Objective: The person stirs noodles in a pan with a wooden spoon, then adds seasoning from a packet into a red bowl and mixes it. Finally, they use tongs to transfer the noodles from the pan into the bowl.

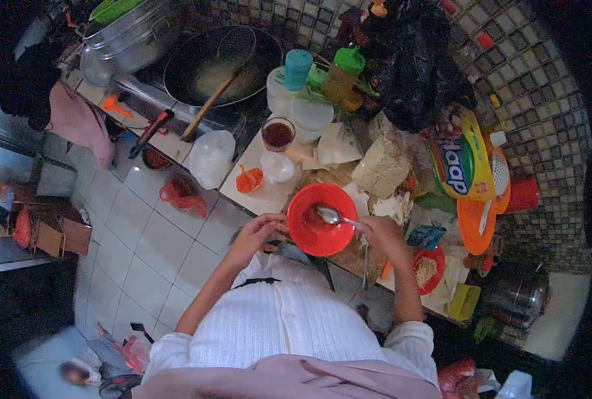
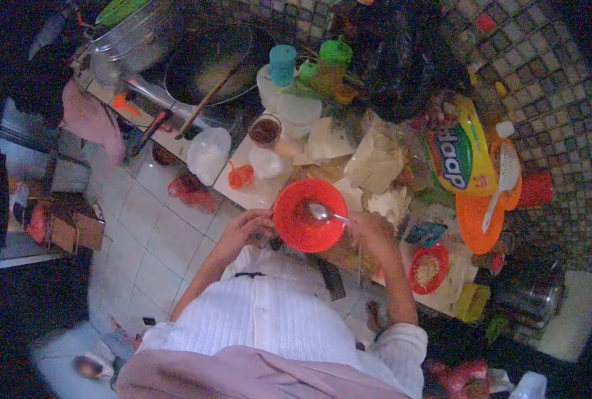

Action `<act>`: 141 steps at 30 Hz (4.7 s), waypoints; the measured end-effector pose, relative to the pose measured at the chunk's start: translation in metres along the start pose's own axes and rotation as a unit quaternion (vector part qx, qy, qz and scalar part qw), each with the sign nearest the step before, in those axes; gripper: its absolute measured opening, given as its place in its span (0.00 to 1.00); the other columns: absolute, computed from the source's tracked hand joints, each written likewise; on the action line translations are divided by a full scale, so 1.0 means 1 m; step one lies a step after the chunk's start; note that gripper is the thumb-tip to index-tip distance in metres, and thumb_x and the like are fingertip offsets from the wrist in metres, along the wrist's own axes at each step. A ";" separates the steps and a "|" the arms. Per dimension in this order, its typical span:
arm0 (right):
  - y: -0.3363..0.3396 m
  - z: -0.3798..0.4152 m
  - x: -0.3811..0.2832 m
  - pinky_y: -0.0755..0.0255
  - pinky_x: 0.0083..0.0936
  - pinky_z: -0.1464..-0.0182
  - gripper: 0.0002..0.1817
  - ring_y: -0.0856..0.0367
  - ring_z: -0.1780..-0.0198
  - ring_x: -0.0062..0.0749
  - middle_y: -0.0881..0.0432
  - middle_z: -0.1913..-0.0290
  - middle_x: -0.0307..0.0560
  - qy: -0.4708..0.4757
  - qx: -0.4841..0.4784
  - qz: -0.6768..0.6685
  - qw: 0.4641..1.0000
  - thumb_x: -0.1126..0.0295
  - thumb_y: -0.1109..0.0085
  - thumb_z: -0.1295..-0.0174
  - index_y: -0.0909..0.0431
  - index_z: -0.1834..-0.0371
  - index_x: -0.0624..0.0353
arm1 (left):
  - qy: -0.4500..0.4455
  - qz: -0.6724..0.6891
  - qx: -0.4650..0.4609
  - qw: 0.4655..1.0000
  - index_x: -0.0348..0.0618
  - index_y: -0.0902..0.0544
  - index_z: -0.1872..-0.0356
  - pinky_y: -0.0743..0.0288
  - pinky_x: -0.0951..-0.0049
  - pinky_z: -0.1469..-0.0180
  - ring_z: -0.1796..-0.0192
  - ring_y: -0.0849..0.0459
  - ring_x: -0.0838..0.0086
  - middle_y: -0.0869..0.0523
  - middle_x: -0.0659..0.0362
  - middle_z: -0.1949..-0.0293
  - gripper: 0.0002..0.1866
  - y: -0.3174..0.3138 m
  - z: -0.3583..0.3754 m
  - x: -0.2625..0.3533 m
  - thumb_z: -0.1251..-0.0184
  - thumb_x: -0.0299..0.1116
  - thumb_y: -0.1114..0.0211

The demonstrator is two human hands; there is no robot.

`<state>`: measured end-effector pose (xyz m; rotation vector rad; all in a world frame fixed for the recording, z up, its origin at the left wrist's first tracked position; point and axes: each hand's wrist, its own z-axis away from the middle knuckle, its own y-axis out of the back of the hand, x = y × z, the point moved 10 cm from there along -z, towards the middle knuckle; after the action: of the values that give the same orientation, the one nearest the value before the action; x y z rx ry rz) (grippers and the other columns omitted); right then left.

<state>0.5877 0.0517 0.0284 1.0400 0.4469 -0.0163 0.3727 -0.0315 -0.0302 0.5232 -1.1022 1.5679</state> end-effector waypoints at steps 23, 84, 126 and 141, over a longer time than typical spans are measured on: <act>0.018 0.004 -0.017 0.32 0.40 0.67 0.08 0.24 0.69 0.46 0.23 0.74 0.49 0.112 0.016 0.070 0.991 0.62 0.50 0.47 0.26 0.73 0.53 | 0.005 -0.010 -0.006 1.000 0.45 0.32 0.48 0.26 0.77 0.64 0.61 0.24 0.80 0.22 0.62 0.59 0.16 0.001 0.002 0.011 0.35 0.38 0.53; 0.029 0.004 0.002 0.30 0.39 0.66 0.09 0.25 0.67 0.47 0.27 0.70 0.49 0.023 0.165 0.195 0.967 0.63 0.53 0.45 0.26 0.66 0.52 | 0.004 0.003 0.016 1.000 0.46 0.30 0.50 0.26 0.77 0.64 0.61 0.25 0.80 0.22 0.63 0.60 0.15 0.005 0.010 -0.004 0.35 0.38 0.53; -0.003 0.030 -0.013 0.31 0.37 0.67 0.11 0.23 0.70 0.45 0.22 0.73 0.48 0.021 0.032 0.096 0.995 0.57 0.50 0.47 0.22 0.71 0.49 | 0.011 0.026 0.050 0.998 0.45 0.28 0.51 0.28 0.76 0.64 0.62 0.23 0.77 0.22 0.62 0.61 0.15 0.009 0.013 -0.003 0.38 0.38 0.50; 0.000 0.040 0.026 0.34 0.40 0.63 0.16 0.24 0.68 0.47 0.23 0.74 0.53 -0.070 0.091 -0.091 0.989 0.57 0.51 0.45 0.25 0.73 0.61 | -0.039 0.035 0.137 0.989 0.46 0.32 0.49 0.28 0.80 0.65 0.64 0.24 0.80 0.26 0.67 0.69 0.18 0.032 0.061 0.011 0.41 0.33 0.45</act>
<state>0.6253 0.0237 0.0357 1.1661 0.4160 -0.2958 0.3263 -0.0773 -0.0047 0.7426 -0.9768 1.7864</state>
